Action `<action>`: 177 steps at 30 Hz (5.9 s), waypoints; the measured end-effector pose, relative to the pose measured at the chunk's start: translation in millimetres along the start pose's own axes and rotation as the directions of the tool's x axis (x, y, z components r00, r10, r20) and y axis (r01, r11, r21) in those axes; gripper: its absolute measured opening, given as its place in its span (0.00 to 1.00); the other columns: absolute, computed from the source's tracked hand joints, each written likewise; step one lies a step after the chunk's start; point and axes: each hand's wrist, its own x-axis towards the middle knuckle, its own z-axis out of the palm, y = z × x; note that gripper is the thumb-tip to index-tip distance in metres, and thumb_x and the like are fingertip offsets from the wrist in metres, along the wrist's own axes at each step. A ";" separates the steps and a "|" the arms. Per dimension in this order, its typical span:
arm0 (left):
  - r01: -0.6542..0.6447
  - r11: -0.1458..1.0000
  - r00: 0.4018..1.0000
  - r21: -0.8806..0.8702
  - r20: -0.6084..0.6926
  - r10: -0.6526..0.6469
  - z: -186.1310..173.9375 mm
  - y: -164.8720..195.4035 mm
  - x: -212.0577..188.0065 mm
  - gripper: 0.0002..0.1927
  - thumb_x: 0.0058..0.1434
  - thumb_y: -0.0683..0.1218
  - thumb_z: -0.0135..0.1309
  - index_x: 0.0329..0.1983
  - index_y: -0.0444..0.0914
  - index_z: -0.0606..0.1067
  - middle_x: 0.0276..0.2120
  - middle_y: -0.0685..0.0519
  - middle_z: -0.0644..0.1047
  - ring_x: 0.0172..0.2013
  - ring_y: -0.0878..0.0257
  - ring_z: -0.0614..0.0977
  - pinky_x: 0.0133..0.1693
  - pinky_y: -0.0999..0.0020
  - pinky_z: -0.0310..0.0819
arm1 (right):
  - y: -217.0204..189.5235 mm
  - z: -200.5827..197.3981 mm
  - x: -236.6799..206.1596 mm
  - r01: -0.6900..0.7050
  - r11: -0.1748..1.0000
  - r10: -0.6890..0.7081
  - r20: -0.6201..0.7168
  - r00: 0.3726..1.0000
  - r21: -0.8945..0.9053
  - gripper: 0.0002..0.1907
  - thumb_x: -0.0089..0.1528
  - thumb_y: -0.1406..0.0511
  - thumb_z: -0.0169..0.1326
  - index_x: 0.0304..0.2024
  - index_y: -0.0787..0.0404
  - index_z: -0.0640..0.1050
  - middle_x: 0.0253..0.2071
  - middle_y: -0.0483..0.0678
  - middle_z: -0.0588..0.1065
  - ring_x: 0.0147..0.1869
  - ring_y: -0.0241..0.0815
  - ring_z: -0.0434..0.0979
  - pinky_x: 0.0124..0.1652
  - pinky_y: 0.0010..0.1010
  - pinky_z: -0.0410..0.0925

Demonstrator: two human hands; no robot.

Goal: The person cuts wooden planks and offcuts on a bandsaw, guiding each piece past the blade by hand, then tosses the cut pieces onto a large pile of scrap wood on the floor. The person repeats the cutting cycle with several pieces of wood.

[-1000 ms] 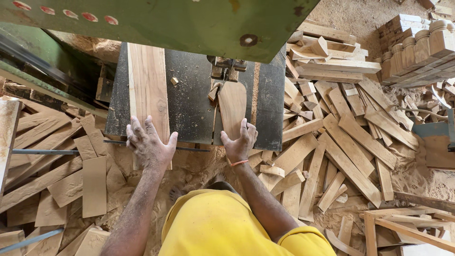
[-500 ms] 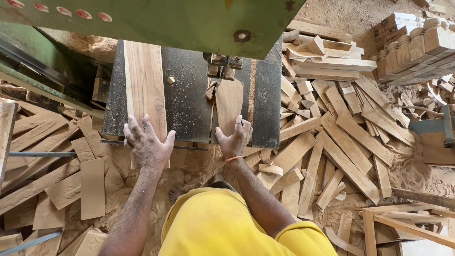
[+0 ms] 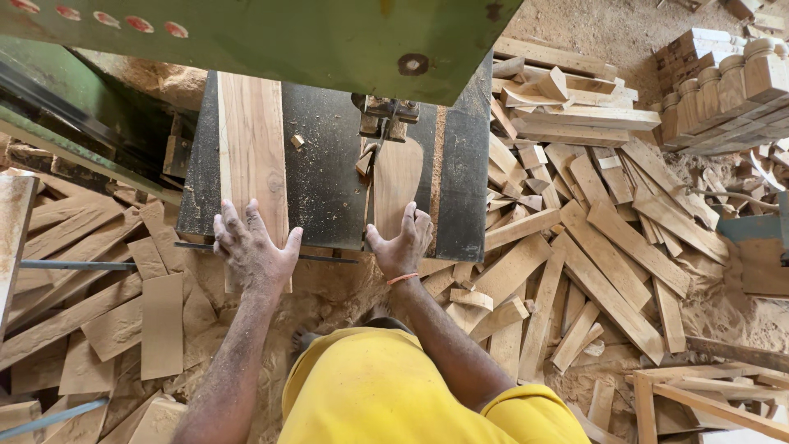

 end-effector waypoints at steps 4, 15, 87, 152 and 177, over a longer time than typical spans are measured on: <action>-0.006 1.000 1.000 -0.003 0.020 0.006 -4.5 -0.2 0.2 0.51 0.56 0.69 0.62 0.74 0.37 0.61 0.74 0.34 0.50 0.72 0.34 0.52 0.66 0.31 0.52 | -4.1 -0.9 1.1 -0.024 1.000 0.024 0.012 1.000 -0.014 0.53 0.48 0.54 0.73 0.67 0.72 0.63 0.54 0.57 0.64 0.61 0.54 0.63 0.60 0.48 0.59; -0.046 0.965 0.980 -0.258 0.177 0.094 -30.2 -25.4 3.7 0.53 0.52 0.66 0.64 0.75 0.38 0.59 0.76 0.37 0.46 0.73 0.34 0.45 0.67 0.30 0.44 | -23.5 7.4 7.8 -0.054 0.997 0.053 -0.016 0.998 -0.053 0.51 0.48 0.55 0.72 0.65 0.74 0.65 0.53 0.57 0.65 0.59 0.55 0.65 0.60 0.48 0.61; -0.183 0.968 0.965 -0.173 0.154 0.211 -63.3 -30.4 -29.4 0.47 0.54 0.65 0.62 0.72 0.42 0.62 0.74 0.37 0.50 0.72 0.34 0.47 0.66 0.32 0.48 | -44.4 -15.9 -0.3 -0.098 0.995 0.097 -0.049 0.994 -0.014 0.51 0.48 0.55 0.70 0.67 0.74 0.65 0.50 0.54 0.65 0.58 0.52 0.64 0.60 0.45 0.61; -0.182 0.973 0.966 -0.140 0.157 0.203 -78.6 -32.1 -62.2 0.46 0.56 0.68 0.59 0.72 0.42 0.61 0.73 0.38 0.50 0.72 0.34 0.47 0.65 0.31 0.50 | -18.6 -49.4 -8.6 0.053 0.998 -0.055 0.102 0.993 0.021 0.62 0.49 0.36 0.63 0.70 0.73 0.64 0.70 0.64 0.63 0.74 0.60 0.60 0.69 0.48 0.57; -0.164 0.984 0.986 -0.065 -0.026 0.162 -96.1 -13.1 -71.1 0.43 0.56 0.69 0.58 0.68 0.41 0.68 0.72 0.40 0.58 0.72 0.39 0.55 0.67 0.39 0.55 | -19.9 -16.7 189.4 -0.348 0.890 0.222 0.389 0.894 0.293 0.34 0.61 0.45 0.53 0.61 0.59 0.70 0.62 0.54 0.70 0.64 0.50 0.67 0.60 0.39 0.64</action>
